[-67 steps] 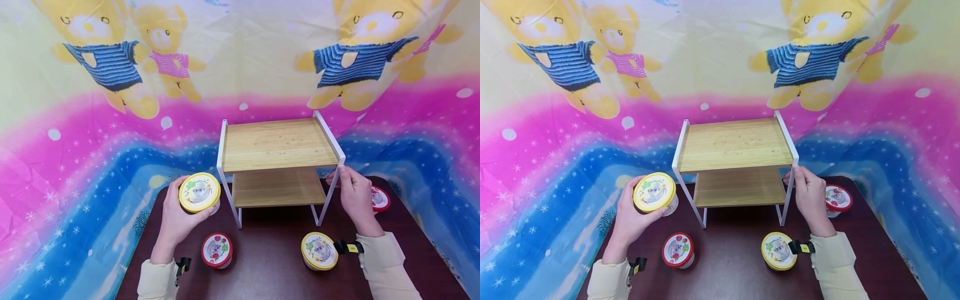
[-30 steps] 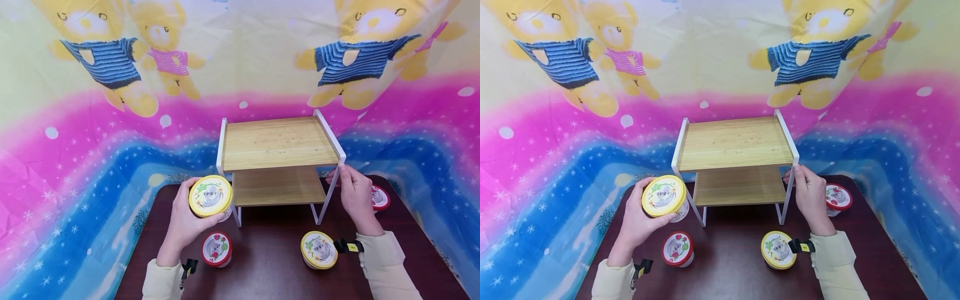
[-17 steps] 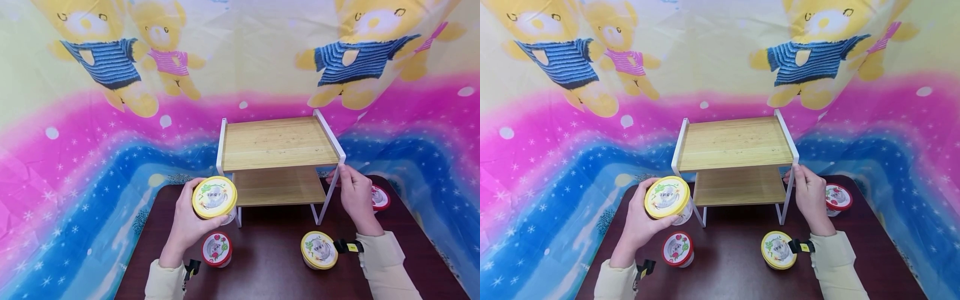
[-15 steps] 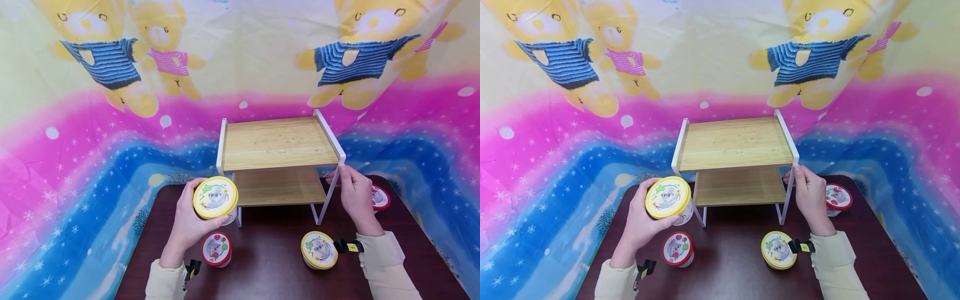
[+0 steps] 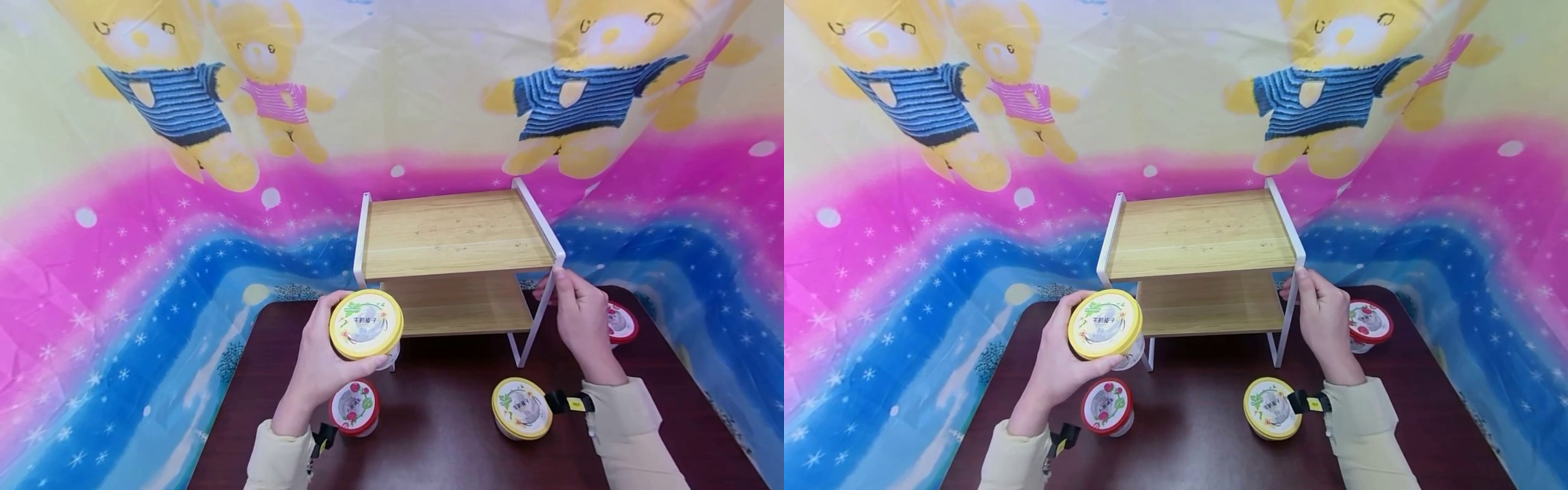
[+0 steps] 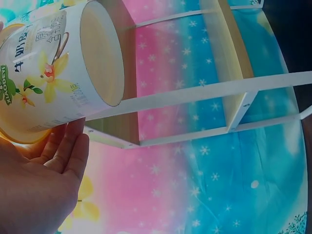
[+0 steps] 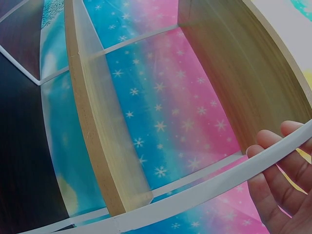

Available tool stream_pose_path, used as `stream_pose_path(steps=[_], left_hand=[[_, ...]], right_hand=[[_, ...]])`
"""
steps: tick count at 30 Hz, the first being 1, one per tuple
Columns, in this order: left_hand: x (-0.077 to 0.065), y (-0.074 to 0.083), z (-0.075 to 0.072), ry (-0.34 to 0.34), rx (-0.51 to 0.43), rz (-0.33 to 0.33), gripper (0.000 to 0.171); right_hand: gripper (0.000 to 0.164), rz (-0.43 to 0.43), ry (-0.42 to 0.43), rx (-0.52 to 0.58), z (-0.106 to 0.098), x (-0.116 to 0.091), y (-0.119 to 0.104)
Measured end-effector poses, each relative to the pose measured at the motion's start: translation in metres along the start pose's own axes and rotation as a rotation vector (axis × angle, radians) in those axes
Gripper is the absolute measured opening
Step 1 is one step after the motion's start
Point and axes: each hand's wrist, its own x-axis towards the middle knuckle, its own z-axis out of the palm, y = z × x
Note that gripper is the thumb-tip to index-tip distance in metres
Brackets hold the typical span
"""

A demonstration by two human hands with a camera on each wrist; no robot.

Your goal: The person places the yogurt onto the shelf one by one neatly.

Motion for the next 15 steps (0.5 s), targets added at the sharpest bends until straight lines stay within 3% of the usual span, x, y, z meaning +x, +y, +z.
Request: stream_pose_path(steps=[15], left_hand=[[0.005,0.004,0.015,-0.043,-0.034,0.009,0.096]], right_hand=[[0.046,0.002,0.006,-0.012,0.000,0.001,0.000]])
